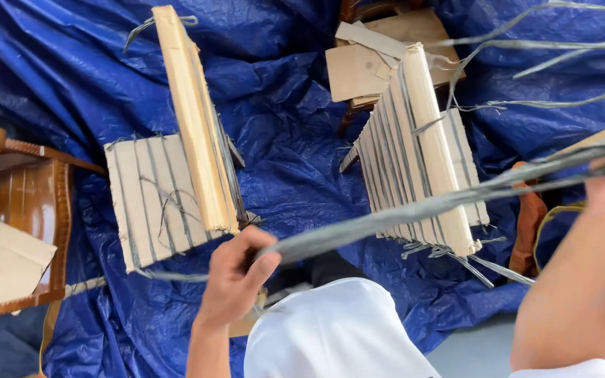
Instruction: Bundling and tying furniture components using straps.
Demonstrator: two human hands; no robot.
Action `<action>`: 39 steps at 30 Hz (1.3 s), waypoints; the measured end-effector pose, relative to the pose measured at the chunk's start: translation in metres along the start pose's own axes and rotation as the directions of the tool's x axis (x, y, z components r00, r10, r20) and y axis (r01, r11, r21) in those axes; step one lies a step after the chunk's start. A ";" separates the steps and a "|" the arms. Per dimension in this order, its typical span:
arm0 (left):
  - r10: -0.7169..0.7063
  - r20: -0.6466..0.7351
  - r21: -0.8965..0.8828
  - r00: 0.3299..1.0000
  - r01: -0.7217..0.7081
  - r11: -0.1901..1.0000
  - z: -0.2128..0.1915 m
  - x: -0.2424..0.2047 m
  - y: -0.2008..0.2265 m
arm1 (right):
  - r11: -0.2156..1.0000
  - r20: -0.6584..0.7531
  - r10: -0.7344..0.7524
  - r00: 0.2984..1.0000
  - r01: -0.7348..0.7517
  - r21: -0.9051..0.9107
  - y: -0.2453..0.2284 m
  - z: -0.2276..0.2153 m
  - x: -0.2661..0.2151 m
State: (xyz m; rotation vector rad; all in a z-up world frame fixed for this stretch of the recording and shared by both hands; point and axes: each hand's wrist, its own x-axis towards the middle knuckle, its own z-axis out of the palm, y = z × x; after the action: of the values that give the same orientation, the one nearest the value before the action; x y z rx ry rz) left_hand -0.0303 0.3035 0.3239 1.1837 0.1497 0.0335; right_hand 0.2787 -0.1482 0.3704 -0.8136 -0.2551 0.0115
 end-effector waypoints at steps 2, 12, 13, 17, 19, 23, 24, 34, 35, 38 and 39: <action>0.081 -0.059 0.415 0.995 -0.049 0.908 0.023 0.037 0.004 | 0.994 -0.102 -0.090 0.991 0.083 -0.065 0.008 -0.005 0.008; -0.081 -0.074 0.610 0.994 0.109 0.785 0.052 0.134 -0.153 | 0.870 -0.607 0.330 0.723 -0.483 -0.102 0.133 -0.108 0.006; 0.000 -0.049 0.609 0.999 0.029 0.793 0.051 0.138 -0.167 | 0.851 -0.601 0.355 0.716 -0.514 -0.111 0.137 -0.115 0.001; 0.040 -0.045 0.666 0.998 0.000 0.746 0.063 0.158 -0.167 | 0.868 -0.580 0.419 0.698 -0.496 0.031 0.150 -0.162 -0.017; 0.100 -0.028 0.665 0.995 -0.056 0.745 0.065 0.160 -0.167 | 0.856 -0.576 0.438 0.690 -0.516 0.032 0.148 -0.155 -0.029; 0.135 -0.031 0.649 0.990 -0.083 0.756 0.071 0.176 -0.143 | 0.827 -0.514 0.490 0.704 -0.562 0.019 0.155 -0.151 -0.034; 0.128 -0.031 0.650 0.991 -0.078 0.756 0.074 0.174 -0.135 | 0.826 -0.518 0.492 0.700 -0.564 0.023 0.149 -0.122 -0.037; 0.085 0.035 0.475 0.996 -0.092 0.875 0.109 0.186 -0.049 | -0.052 -0.188 0.040 0.981 -0.186 -0.981 0.104 -0.008 -0.057; 0.061 0.096 0.459 0.994 -0.098 0.883 0.115 0.188 -0.041 | 0.037 -0.018 -0.090 0.996 -0.015 -0.999 0.098 0.018 -0.059; 0.150 0.214 0.410 0.965 -0.228 0.883 0.139 0.201 -0.016 | -0.080 0.446 -0.089 0.890 0.440 -0.894 0.094 0.108 -0.044; 0.154 0.212 0.412 0.965 -0.231 0.882 0.144 0.204 -0.006 | -0.077 0.450 -0.090 0.888 0.444 -0.893 0.099 0.106 -0.043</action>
State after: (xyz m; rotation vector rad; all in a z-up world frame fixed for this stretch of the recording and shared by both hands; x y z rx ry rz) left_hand 0.1910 0.1898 0.3516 1.6399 -0.1251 0.0750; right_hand 0.2217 -0.0083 0.3592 -2.3212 -0.7370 -0.5703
